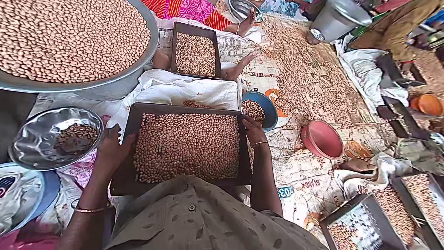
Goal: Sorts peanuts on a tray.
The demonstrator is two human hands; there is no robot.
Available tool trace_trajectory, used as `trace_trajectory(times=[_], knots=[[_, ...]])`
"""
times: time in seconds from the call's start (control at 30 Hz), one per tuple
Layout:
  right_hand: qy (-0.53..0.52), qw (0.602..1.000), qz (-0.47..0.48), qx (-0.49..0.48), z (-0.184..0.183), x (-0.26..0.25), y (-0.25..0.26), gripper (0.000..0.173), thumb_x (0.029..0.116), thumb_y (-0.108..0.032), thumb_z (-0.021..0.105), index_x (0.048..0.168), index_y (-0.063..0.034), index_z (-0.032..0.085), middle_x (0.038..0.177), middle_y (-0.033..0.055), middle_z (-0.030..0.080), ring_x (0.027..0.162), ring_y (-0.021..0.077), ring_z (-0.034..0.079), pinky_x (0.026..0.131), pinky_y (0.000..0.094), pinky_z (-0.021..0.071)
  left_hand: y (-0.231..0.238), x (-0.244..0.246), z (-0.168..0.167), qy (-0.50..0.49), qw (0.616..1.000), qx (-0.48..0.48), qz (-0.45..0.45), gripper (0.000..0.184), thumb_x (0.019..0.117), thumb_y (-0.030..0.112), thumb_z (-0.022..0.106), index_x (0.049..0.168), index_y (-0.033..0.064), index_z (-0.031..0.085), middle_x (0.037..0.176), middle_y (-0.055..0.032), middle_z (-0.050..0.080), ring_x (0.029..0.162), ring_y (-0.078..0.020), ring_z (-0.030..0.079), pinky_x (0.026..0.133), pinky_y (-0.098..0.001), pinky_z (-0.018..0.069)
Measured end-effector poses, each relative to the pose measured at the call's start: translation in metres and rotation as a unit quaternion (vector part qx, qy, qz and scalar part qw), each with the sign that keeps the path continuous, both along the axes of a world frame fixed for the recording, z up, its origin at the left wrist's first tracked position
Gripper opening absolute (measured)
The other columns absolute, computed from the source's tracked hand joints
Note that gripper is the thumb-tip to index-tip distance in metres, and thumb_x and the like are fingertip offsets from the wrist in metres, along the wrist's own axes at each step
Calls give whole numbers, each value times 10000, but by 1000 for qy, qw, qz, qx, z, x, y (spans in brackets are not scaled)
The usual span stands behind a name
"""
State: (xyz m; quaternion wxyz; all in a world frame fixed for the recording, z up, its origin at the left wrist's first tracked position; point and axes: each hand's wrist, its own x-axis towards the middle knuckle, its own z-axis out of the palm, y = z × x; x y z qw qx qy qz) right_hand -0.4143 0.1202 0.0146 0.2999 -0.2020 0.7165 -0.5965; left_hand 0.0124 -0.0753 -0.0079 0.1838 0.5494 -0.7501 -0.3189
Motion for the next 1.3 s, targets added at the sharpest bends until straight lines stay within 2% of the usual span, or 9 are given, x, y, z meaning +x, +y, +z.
trace_trajectory(times=[0.17,0.3,0.4,0.47,0.53,0.7,0.97,1.13,1.3], knots=[[-57,998,30,-18,-32,39,70,295,1086,-108,444,1251,30,646,990,77,750,866,86,720,816,267,612,43,37,-29,198,971,133,-13,350,1096,266,411,1354,109,587,1005,-72,684,819,-98,663,766,-361,571],[-73,993,22,-95,-17,59,79,377,1075,-134,395,1389,-25,572,1059,61,743,885,86,724,786,274,622,36,37,-41,374,900,217,50,309,1092,159,387,1318,138,597,964,137,696,786,101,649,713,-130,571],[19,981,124,-147,38,89,76,597,1043,-354,530,1549,-61,407,1393,-5,634,1209,25,621,1045,240,515,26,50,-58,423,872,235,74,335,1086,176,324,1275,206,598,979,199,695,849,130,648,752,-102,556],[57,974,133,-173,74,114,74,589,1017,-528,536,1467,-150,497,1304,-96,672,1166,-24,624,1023,209,518,28,52,-60,448,855,248,83,312,1082,207,326,1166,255,623,940,203,703,835,115,656,740,-120,562],[12,971,93,-219,84,120,66,325,1081,-371,350,1177,-216,618,1018,-115,743,950,-35,690,846,189,585,30,43,-52,468,841,259,77,301,1085,214,338,1146,247,631,936,183,709,831,96,664,740,-138,572],[-66,961,10,-267,23,98,71,470,1095,-221,230,974,-171,681,806,-72,731,756,-10,696,698,208,594,26,35,-43,443,853,270,56,296,1107,202,349,1196,200,630,923,166,701,799,94,659,714,-140,577],[32,978,68,-192,129,157,43,394,1098,-209,188,1207,-202,567,955,-152,697,910,-92,658,816,142,571,13,42,-53,488,801,331,102,313,1106,254,302,1127,242,614,906,131,707,793,43,677,683,-168,579],[-104,961,36,-254,19,108,65,417,1061,-276,261,977,-199,662,824,-58,730,773,43,705,689,274,602,8,38,-51,443,855,266,46,289,1090,226,383,1283,179,594,1005,125,681,859,63,655,767,-172,570],[-122,976,32,-179,-52,87,110,272,1021,-261,436,1172,-174,645,973,-24,760,880,59,730,772,289,627,8,31,-38,399,888,228,8,295,1089,167,404,1274,156,633,946,149,691,780,85,646,712,-129,562]])
